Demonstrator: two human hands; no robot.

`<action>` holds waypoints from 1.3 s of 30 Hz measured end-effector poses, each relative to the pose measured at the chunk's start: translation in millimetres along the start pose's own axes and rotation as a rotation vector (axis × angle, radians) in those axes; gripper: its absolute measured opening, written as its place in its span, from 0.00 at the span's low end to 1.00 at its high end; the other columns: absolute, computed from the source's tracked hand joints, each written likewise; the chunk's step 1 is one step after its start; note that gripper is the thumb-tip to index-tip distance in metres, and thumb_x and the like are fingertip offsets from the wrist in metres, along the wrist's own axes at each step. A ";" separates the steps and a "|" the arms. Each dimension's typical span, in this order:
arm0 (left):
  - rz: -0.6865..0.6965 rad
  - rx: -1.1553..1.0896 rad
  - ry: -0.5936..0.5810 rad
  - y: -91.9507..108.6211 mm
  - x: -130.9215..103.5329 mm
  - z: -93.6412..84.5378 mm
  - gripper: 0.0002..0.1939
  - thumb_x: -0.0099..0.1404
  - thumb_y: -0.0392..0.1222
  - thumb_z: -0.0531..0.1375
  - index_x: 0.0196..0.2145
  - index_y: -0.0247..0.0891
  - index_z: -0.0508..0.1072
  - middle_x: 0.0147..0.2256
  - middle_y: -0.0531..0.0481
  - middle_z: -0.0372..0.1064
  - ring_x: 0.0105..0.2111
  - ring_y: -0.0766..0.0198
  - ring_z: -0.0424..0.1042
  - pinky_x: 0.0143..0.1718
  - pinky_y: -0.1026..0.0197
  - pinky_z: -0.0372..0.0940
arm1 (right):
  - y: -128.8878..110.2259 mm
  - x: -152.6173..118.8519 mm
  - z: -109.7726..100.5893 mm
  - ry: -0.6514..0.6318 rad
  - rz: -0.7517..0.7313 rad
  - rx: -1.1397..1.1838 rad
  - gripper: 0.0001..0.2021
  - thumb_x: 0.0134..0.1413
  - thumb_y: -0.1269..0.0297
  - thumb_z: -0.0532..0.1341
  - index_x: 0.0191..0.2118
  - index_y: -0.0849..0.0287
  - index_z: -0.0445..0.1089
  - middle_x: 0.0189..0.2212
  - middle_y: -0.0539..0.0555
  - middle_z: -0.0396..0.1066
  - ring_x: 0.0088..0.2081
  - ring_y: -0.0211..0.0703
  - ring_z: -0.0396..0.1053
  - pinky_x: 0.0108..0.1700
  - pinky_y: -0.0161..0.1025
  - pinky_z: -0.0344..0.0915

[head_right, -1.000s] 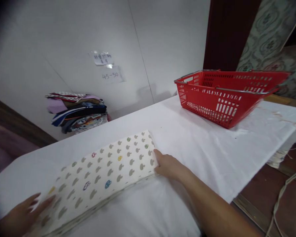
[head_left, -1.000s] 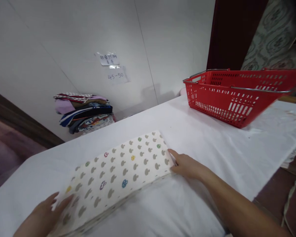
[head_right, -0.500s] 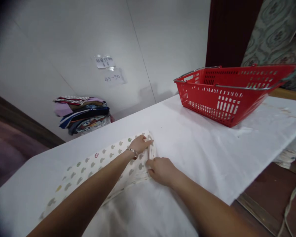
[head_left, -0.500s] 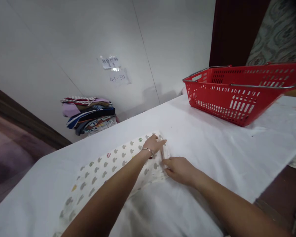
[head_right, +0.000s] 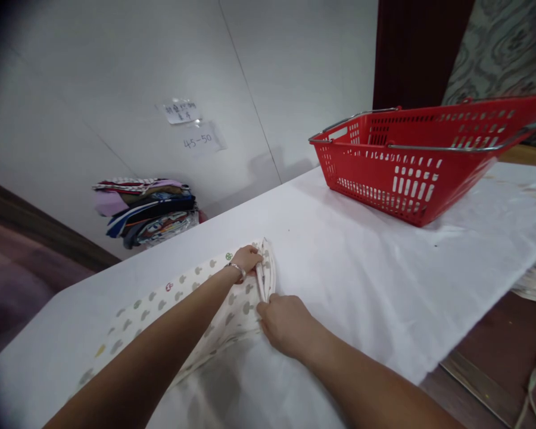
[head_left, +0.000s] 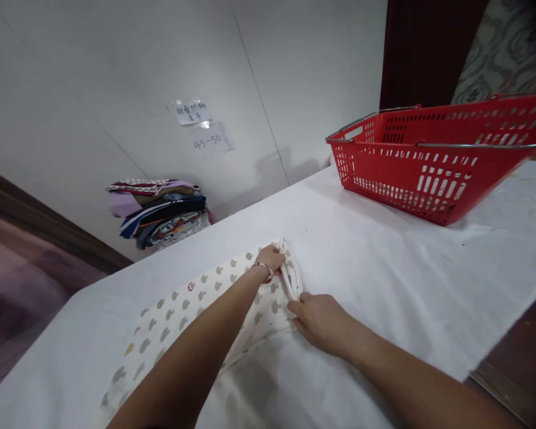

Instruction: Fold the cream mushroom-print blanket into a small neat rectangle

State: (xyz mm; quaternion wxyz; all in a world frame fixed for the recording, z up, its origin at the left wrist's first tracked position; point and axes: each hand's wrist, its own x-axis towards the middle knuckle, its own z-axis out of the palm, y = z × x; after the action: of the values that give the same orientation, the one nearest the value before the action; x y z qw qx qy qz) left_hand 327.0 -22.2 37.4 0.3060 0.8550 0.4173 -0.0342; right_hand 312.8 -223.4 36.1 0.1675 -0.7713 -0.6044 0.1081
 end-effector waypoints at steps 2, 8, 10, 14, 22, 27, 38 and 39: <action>0.007 0.054 0.040 4.7 1.8 -1.2 0.16 0.55 0.42 0.57 0.42 0.35 0.67 0.39 0.41 0.72 0.32 0.60 0.73 0.29 0.63 0.66 | -0.5 -0.2 0.0 -0.002 0.000 -0.002 0.10 0.58 0.63 0.49 0.36 0.58 0.66 0.30 0.53 0.68 0.27 0.40 0.66 0.26 0.36 0.49; 0.020 0.294 0.121 23.8 12.2 -2.1 0.28 0.52 0.55 0.59 0.46 0.33 0.66 0.43 0.35 0.70 0.44 0.48 0.69 0.40 0.54 0.64 | -0.8 -1.0 -1.0 -0.039 0.020 0.005 0.10 0.58 0.64 0.49 0.35 0.59 0.66 0.31 0.54 0.67 0.27 0.39 0.65 0.28 0.36 0.50; 0.017 0.371 0.119 27.9 16.7 -0.3 0.28 0.53 0.52 0.59 0.47 0.33 0.65 0.44 0.35 0.70 0.44 0.48 0.70 0.41 0.54 0.64 | -0.9 -1.4 -1.9 -0.046 0.026 0.005 0.11 0.58 0.64 0.48 0.36 0.59 0.66 0.31 0.54 0.67 0.27 0.39 0.65 0.28 0.35 0.50; -0.009 0.412 0.114 31.6 27.7 1.0 0.18 0.54 0.44 0.58 0.42 0.33 0.71 0.45 0.34 0.69 0.45 0.49 0.70 0.41 0.55 0.64 | -1.3 -2.0 -3.2 -0.034 0.018 -0.004 0.10 0.58 0.64 0.48 0.35 0.58 0.66 0.31 0.53 0.68 0.27 0.39 0.65 0.27 0.35 0.49; -0.003 0.450 0.037 27.0 48.6 -5.9 0.14 0.59 0.41 0.52 0.37 0.32 0.73 0.35 0.36 0.73 0.34 0.56 0.74 0.30 0.62 0.65 | -1.9 -0.9 -2.2 -0.051 0.027 -0.015 0.11 0.58 0.64 0.48 0.37 0.59 0.66 0.32 0.55 0.68 0.28 0.41 0.66 0.27 0.36 0.51; 0.089 0.559 0.080 30.5 40.8 -5.2 0.17 0.58 0.38 0.54 0.46 0.33 0.68 0.40 0.37 0.71 0.38 0.56 0.73 0.36 0.61 0.65 | -1.2 -0.6 -2.5 -0.055 0.035 -0.022 0.10 0.58 0.64 0.49 0.37 0.59 0.66 0.31 0.55 0.68 0.28 0.41 0.66 0.26 0.36 0.50; 0.225 0.844 0.127 60.2 48.7 10.8 0.16 0.56 0.35 0.59 0.43 0.35 0.73 0.43 0.35 0.67 0.45 0.51 0.69 0.40 0.55 0.66 | 0.1 -2.0 -3.2 -0.064 0.047 -0.020 0.10 0.57 0.65 0.49 0.35 0.59 0.66 0.30 0.54 0.68 0.25 0.38 0.64 0.25 0.36 0.46; 0.231 0.866 0.121 61.6 50.6 11.6 0.14 0.55 0.34 0.59 0.41 0.34 0.74 0.42 0.35 0.68 0.45 0.50 0.69 0.39 0.55 0.66 | 0.5 -2.1 -2.6 -0.061 0.046 -0.016 0.10 0.57 0.65 0.49 0.35 0.59 0.66 0.30 0.54 0.68 0.25 0.38 0.64 0.25 0.36 0.45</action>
State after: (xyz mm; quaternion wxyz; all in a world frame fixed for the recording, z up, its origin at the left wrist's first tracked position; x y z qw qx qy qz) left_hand 407.5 -22.1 42.6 -0.1032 0.9457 0.2833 -0.1213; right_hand 313.7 -225.9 38.2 0.1405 -0.7825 -0.5924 0.1303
